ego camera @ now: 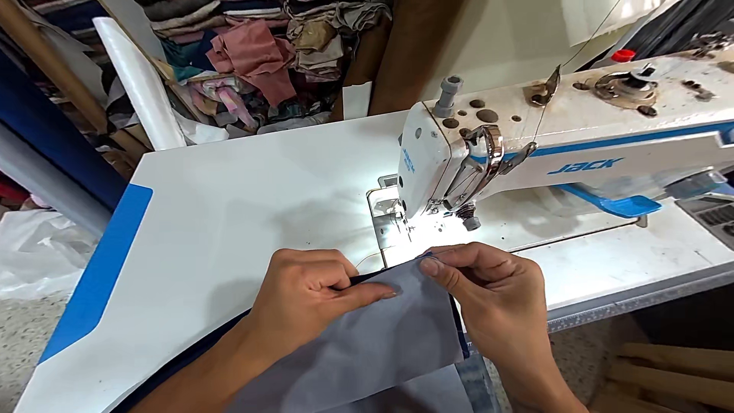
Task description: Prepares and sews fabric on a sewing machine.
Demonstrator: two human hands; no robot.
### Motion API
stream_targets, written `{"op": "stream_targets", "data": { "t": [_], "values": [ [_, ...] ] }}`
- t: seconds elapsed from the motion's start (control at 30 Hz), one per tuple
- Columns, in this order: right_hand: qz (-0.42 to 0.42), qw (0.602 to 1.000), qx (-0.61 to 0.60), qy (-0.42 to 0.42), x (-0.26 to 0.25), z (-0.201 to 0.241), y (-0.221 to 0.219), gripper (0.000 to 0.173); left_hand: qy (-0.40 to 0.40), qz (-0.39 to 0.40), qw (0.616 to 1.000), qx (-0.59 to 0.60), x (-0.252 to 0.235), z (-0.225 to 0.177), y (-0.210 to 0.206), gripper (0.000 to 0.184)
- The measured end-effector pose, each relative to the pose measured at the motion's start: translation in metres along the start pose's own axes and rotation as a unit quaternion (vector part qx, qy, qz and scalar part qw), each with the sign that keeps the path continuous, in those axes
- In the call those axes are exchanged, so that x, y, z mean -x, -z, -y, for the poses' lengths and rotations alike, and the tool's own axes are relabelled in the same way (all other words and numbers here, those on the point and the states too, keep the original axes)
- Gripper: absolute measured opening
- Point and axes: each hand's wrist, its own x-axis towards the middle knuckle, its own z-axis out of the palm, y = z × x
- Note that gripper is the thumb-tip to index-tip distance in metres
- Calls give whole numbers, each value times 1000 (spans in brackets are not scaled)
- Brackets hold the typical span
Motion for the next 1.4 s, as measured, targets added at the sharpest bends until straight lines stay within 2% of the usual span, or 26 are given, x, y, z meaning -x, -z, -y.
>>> {"op": "stream_targets", "data": {
  "t": [0.1,0.17,0.2,0.27,0.33,0.47,0.57,0.67,0.7,0.87,0.97,1.13,1.3,1.4],
  "values": [
    [-3,1000,-12,-28,-1,-5,-2,7,37,-18,999,-8,-2,7,-3,45],
    [-11,999,-25,-37,-1,-10,-3,8,80,-11,997,-5,-3,12,-5,35],
    [-16,999,-29,-44,-2,-13,-3,8,102,11,995,3,-5,14,-5,33],
    [-28,997,-31,-60,-1,-20,-3,9,136,68,988,32,-10,17,-6,44],
    [-35,996,-32,-69,-1,-29,-3,9,150,100,982,59,-13,21,-8,26],
    [-43,995,-14,-86,-4,-44,-1,8,175,139,972,69,-20,31,-16,21],
    [-49,992,91,-72,-9,-51,4,6,209,169,962,41,-29,40,-23,18],
    [-68,944,317,57,-9,-52,16,8,275,225,935,4,-43,53,-29,18],
    [-56,927,358,91,-8,-49,16,10,301,248,921,-5,-49,55,-29,19],
    [124,867,458,149,15,-64,1,28,323,329,885,-59,-69,53,-31,23],
    [130,846,494,150,31,-61,3,33,299,328,894,-67,-68,49,-34,23],
    [99,850,475,206,38,-66,8,33,283,284,914,-66,-63,50,-37,18],
    [142,821,519,192,47,-62,8,40,288,275,916,-47,-63,48,-38,16],
    [176,808,543,145,48,-50,9,51,307,274,911,-34,-57,47,-41,14]
  ]
}}
